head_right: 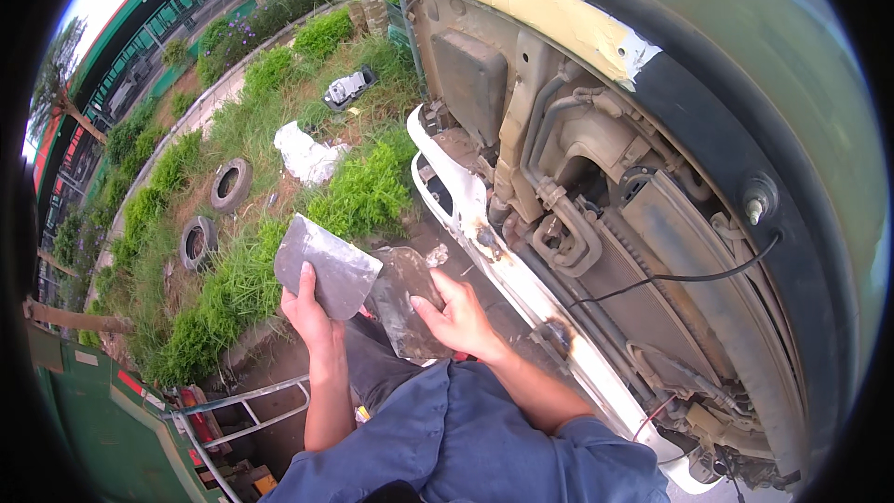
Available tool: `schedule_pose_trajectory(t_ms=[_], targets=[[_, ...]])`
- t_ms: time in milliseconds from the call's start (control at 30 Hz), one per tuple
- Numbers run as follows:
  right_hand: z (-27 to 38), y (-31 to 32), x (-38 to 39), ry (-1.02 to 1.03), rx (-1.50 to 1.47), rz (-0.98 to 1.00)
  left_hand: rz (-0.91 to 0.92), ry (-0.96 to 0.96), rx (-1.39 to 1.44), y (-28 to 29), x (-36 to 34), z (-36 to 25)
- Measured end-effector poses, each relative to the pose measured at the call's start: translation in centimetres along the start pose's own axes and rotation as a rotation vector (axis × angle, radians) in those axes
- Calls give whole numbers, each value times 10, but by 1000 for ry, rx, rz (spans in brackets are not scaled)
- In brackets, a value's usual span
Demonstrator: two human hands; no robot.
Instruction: The person uses spatulas to apply filler to the front bumper of a truck, then mixes more filler in a container and prepares it on a spatula.
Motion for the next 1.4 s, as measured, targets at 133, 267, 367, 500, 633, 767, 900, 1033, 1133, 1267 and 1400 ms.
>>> schedule_pose_trajectory(t_ms=[133, 267, 367, 500, 633, 767, 900, 1033, 1133, 1267, 1400], targets=[[22, 9, -11, 103, -145, -183, 23, -13, -38, -4, 16, 5], [2, 7, 7, 82, -27, -54, 47, -49, 14, -4, 6, -8], [30, 6, -10, 180, -253, -361, 53, -58, -26, -4, 12, 3], [7, 2, 16, 24, 41, 75, 22, -21, 13, -10, 12, -9], [22, 10, -3, 218, -185, -284, 70, -29, -4, -15, 13, -1], [6, 14, 21, 102, 208, 22, 87, -48, 21, -26, 6, -14], [32, 23, 6, 162, 50, -150, 81, -73, -2, -27, 9, 7], [1, 30, 26, -263, 351, 186, 77, -71, 54, -31, -8, -10], [13, 58, 22, 29, -148, -402, 91, -116, 76, -27, -9, -10], [47, 85, 24, 169, -231, -575, 107, -147, 175, -42, 6, -6], [44, 65, 31, 128, -297, -531, 116, -189, 162, -48, 22, 8]])
Point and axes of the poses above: each hand's wrist, its own x-axis away from the middle knuckle, its own y-axis out of the back of the hand, z = x × y, the point moved 2 cm from there along -x, towards the middle knuckle, and after that the axes turned 9 degrees about -x, right-handed, at the moved point
